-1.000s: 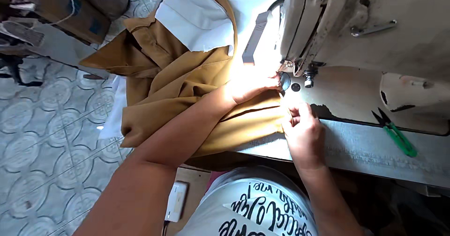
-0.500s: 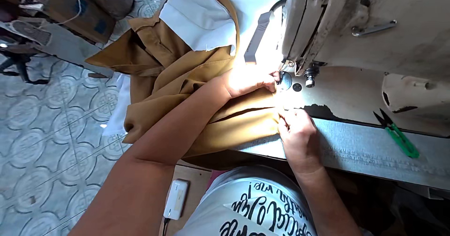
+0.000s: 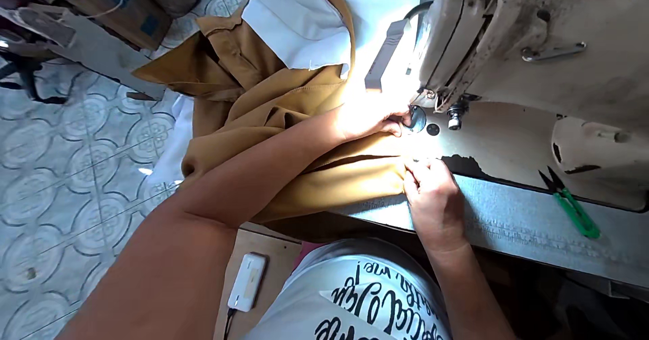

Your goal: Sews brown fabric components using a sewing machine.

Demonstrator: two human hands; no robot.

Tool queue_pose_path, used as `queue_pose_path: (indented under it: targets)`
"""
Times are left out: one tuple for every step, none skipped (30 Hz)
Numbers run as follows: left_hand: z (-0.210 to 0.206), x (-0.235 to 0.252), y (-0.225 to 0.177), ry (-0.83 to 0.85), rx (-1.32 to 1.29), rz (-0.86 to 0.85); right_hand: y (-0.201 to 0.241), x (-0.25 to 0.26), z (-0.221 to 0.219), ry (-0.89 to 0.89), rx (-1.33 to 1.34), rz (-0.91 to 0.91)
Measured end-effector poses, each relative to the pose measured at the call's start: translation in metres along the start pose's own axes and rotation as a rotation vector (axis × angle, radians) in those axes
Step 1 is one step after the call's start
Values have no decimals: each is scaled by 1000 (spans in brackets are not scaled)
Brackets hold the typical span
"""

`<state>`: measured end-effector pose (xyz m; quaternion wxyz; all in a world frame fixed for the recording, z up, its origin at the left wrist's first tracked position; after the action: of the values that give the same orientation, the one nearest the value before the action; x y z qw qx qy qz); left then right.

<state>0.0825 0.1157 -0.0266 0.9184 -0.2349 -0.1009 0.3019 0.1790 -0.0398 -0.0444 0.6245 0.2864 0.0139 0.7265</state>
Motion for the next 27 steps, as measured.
queue_pose_path:
  targets:
    - [1,0,0,-9,-9,-17,0,0,0,1,2,2]
    - [0,-1,-1,-24,-21,-43,0,0,0,-3,2,3]
    - [0,-2,-1,-44,-35,-75,0,0,0,-7,4,2]
    - [0,-3,-1,-70,-46,-113,-1,-1,0,-5,6,-1]
    - [-1,-5,-1,-97,-62,-158,-1,-1,0,-6,11,-1]
    - [-2,-7,-1,-115,-88,-195,-1,-2,0,-7,20,-4]
    - [-3,-9,0,-112,-132,-210,-1,-2,0,-11,38,-10]
    - [-3,-10,1,-95,-181,-206,0,-4,-1,-16,60,-16]
    - [-1,-10,0,-88,-219,-189,0,-5,-1,-24,78,-20]
    - [-1,-11,0,-74,-228,-154,1,-7,-2,-29,87,-21]
    - [-3,-10,0,-43,-210,-107,2,-9,-3,-29,91,-24]
    - [-5,-10,0,-11,-168,-46,3,-11,-4,-27,89,-25]
    - [-6,-9,-1,11,-127,6,5,-12,-4,-27,82,-23]
    - [-5,-8,-1,22,-92,51,5,-12,-4,-23,75,-19]
    - [-5,-6,-2,44,-62,96,6,-12,-4,-18,67,-13]
    - [-4,-5,-3,73,-49,137,6,-12,-4,-11,61,-7]
    - [-4,-4,-3,97,-41,164,7,-12,-4,-6,56,0]
    - [-5,-4,-4,103,-28,159,7,-12,-4,-4,55,2]
    - [-6,-4,-6,81,-11,119,6,-12,-4,-5,57,3]
    - [-6,-4,-7,47,-10,69,6,-12,-5,-7,61,2]
    - [-6,-5,-9,22,-33,31,5,-13,-5,-8,66,1]
    - [-5,-7,-9,4,-64,7,5,-13,-5,-8,73,1]
    - [-5,-9,-9,1,-114,-6,5,-13,-5,-12,82,1]
    - [-5,-10,-9,17,-162,-7,5,-13,-5,-16,87,2]
    - [-5,-11,-8,41,-194,9,5,-13,-5,-16,87,0]
    - [-5,-11,-7,55,-196,40,5,-12,-5,-16,88,-2]
    - [-6,-10,-7,87,-186,84,5,-12,-5,-19,89,-2]
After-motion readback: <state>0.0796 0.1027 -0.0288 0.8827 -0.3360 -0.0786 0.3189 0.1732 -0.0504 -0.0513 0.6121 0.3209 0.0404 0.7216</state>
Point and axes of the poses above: each hand's wrist, its own x-axis towards the middle knuckle, its own z-axis out of the back of the hand, y = z × x, the point moved 6 cm from there along x, towards the middle knuckle, and after that the axes turned 15 degrees about z, right-handed, at the moved point
